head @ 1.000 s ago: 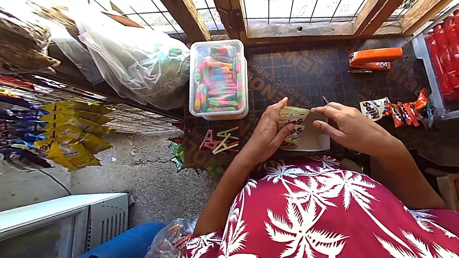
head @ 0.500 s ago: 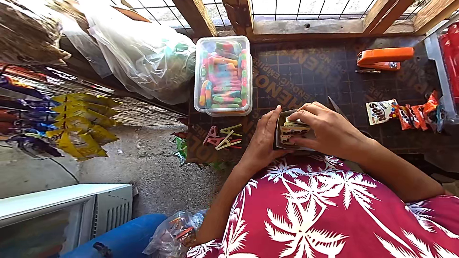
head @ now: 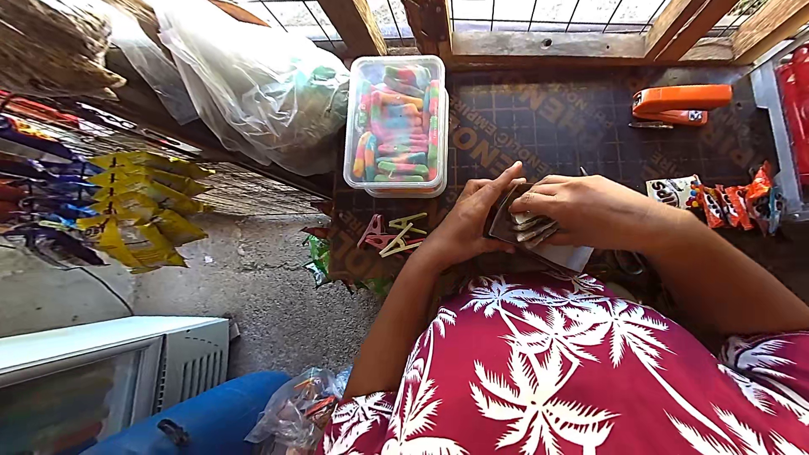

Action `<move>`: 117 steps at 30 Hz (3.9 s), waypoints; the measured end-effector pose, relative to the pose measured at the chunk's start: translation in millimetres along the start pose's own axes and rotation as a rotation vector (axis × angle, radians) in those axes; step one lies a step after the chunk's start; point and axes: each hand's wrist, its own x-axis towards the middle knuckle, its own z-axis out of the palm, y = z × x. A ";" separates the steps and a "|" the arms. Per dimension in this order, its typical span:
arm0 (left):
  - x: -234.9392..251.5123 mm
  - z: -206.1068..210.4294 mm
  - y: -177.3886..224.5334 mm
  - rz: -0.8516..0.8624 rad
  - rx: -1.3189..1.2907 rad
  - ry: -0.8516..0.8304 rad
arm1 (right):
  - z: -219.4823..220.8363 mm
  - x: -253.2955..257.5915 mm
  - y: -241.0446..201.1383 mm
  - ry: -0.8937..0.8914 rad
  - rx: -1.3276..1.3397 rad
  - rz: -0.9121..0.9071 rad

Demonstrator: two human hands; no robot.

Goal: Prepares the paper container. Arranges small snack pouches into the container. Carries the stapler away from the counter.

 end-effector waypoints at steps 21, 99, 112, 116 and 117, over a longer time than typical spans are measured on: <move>21.1 1.8 -5.4 0.028 -0.247 0.007 | -19.7 18.0 38.7 0.027 -0.012 -0.067; 30.1 19.5 -4.2 -0.006 -0.291 0.185 | -31.3 -76.7 16.1 0.680 0.349 0.189; 30.5 19.4 -3.6 0.076 -0.238 0.159 | 33.0 -18.7 -8.5 0.526 0.321 0.143; 31.0 20.0 1.0 0.093 -0.169 0.112 | 37.5 -25.5 -8.4 0.557 0.291 0.111; 30.4 20.0 2.3 0.078 -0.162 0.099 | 33.5 -31.4 -6.4 0.544 0.293 0.104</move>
